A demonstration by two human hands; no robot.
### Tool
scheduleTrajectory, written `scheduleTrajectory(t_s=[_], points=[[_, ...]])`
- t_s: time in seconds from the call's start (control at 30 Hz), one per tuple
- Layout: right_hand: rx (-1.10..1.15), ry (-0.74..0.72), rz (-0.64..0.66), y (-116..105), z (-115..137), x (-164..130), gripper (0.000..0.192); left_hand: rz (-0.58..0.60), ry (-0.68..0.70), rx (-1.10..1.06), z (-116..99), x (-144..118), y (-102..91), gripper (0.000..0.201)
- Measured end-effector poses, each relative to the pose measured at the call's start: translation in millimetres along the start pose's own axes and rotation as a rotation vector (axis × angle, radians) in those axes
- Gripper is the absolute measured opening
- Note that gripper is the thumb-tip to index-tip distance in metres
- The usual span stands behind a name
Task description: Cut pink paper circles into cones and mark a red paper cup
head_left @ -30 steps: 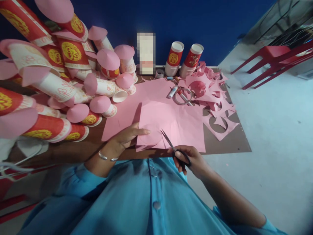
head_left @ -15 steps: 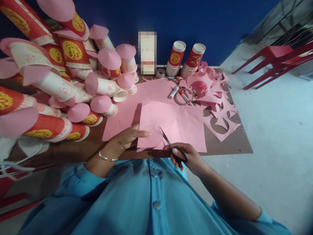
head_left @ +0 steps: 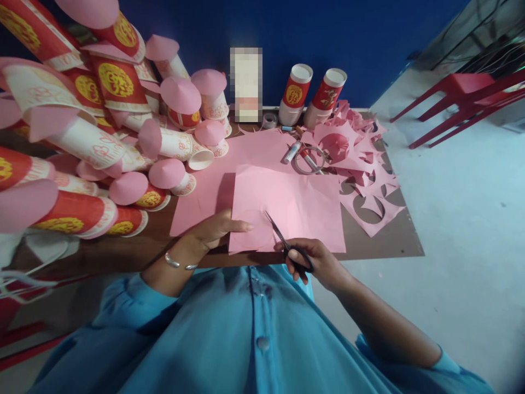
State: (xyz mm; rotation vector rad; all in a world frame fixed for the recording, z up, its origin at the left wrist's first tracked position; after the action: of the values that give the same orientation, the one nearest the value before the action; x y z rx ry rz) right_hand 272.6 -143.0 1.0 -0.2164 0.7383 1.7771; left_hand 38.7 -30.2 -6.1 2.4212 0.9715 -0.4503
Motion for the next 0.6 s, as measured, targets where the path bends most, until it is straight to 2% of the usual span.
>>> scheduleTrajectory(t_s=[0.23, 0.43, 0.6], points=[[0.042, -0.038, 0.042, -5.4, -3.3, 4.0, 0.058, 0.008, 0.009, 0.001, -2.3, -0.3, 4.7, 0.047], [0.039, -0.045, 0.062, -7.5, -2.9, 6.6, 0.058, -0.123, 0.034, 0.068, -6.1, -0.6, 8.3, 0.042], [-0.007, -0.022, 0.059, -6.8, 3.3, 3.0, 0.061, -0.18, -0.001, 0.031, -5.9, -0.7, 6.0, 0.041]])
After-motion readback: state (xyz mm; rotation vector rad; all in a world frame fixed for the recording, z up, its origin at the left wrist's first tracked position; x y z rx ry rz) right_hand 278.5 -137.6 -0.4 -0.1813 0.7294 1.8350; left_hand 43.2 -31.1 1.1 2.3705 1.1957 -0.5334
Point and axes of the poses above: each hand's wrist, its own x-axis towards the middle knuckle, its own y-axis out of the palm, z = x × y, the point moved 2 cm from there along x, towards the middle knuckle, and after that the axes turned 6 degrees about x, right-handed, at the moved point
